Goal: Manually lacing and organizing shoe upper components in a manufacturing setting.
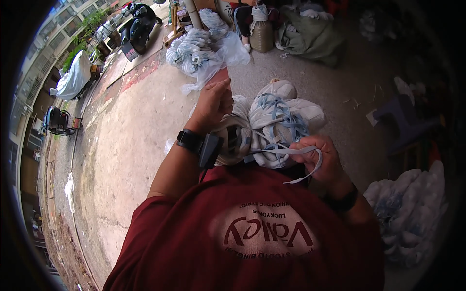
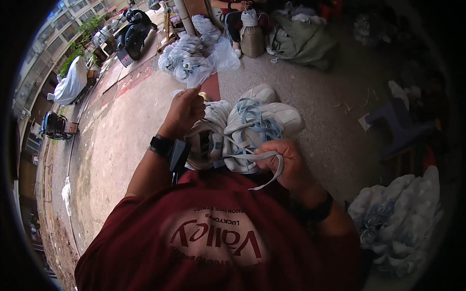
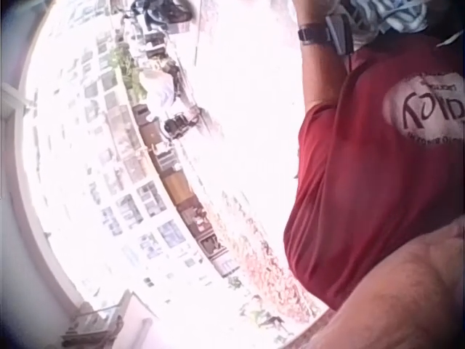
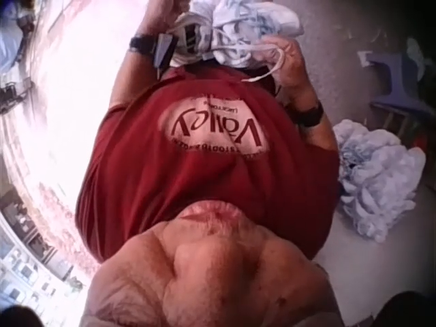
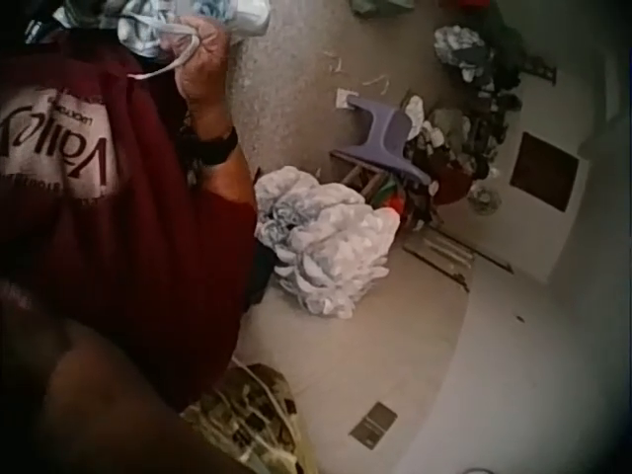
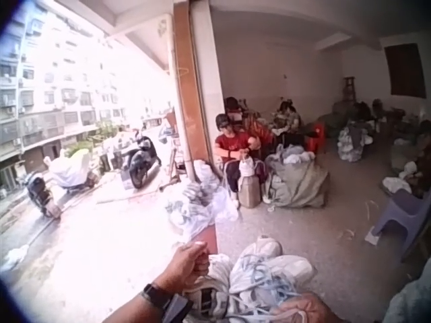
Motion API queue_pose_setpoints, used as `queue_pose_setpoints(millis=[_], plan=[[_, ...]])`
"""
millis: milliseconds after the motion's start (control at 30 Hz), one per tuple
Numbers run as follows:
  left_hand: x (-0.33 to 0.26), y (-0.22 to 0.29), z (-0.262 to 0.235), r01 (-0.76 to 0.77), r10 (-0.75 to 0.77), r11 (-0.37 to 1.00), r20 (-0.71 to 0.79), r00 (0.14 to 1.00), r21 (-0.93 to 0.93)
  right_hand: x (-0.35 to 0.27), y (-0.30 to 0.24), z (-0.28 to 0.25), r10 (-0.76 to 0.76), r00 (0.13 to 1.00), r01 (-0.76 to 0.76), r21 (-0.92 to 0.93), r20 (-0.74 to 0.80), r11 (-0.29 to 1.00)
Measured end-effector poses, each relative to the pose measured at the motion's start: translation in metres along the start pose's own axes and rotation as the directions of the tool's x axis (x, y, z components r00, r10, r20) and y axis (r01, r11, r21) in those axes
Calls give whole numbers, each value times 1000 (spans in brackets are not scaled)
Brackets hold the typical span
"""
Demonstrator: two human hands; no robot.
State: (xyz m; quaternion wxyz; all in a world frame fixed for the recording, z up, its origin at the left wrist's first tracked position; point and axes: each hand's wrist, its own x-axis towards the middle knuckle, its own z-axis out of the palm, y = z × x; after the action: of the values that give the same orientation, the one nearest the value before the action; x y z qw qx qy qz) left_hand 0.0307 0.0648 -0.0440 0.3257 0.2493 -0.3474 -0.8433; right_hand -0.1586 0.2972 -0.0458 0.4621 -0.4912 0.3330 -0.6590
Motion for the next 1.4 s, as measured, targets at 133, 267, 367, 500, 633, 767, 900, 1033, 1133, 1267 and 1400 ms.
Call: queue_pose_setpoints(millis=[133, 267, 367, 500, 633, 767, 900, 1033, 1133, 1267, 1400], plan=[[-46, -10, 21, -380, 41, 283, 385, 922, 881, 50, -23, 18, -9, 1000, 7, -151, -10, 989], [-50, -21, 34, -726, 135, -53, 725, 675, 686, 90, -35, 60, -60, 813, 400, -480, 580, 781], [-47, -21, 29, -658, 57, -135, 669, 741, 741, 92, -40, 69, -58, 674, 474, -371, 737, 799], [-57, -22, 13, -349, 178, 659, 313, 933, 666, 94, -20, 54, -1, 957, 116, -383, 289, 916], [-57, -25, 9, -442, 311, 714, 319, 895, 544, 92, 22, 50, 284, 949, -196, -445, 140, 874], [-57, -24, 9, -434, 332, 713, 279, 901, 551, 95, 37, 46, 311, 897, -20, -674, 315, 738], [-63, -21, 12, -226, 167, 963, 335, 927, 147, 92, 40, 46, 352, 924, -221, -541, 151, 812], [-69, -25, 22, -290, 173, 943, 503, 847, 163, 95, 49, 43, 300, 945, -227, -406, 127, 885], [-75, -17, 24, -558, 172, 711, 663, 729, 429, 102, 47, 35, 261, 918, -87, -491, 298, 867], [-75, -14, 31, -789, 361, 380, 708, 607, 482, 97, 36, 33, 294, 876, 5, -617, 382, 787], [-70, -21, 37, -747, 343, 88, 684, 644, 659, 99, 35, 35, 324, 912, -147, -536, 252, 831]])
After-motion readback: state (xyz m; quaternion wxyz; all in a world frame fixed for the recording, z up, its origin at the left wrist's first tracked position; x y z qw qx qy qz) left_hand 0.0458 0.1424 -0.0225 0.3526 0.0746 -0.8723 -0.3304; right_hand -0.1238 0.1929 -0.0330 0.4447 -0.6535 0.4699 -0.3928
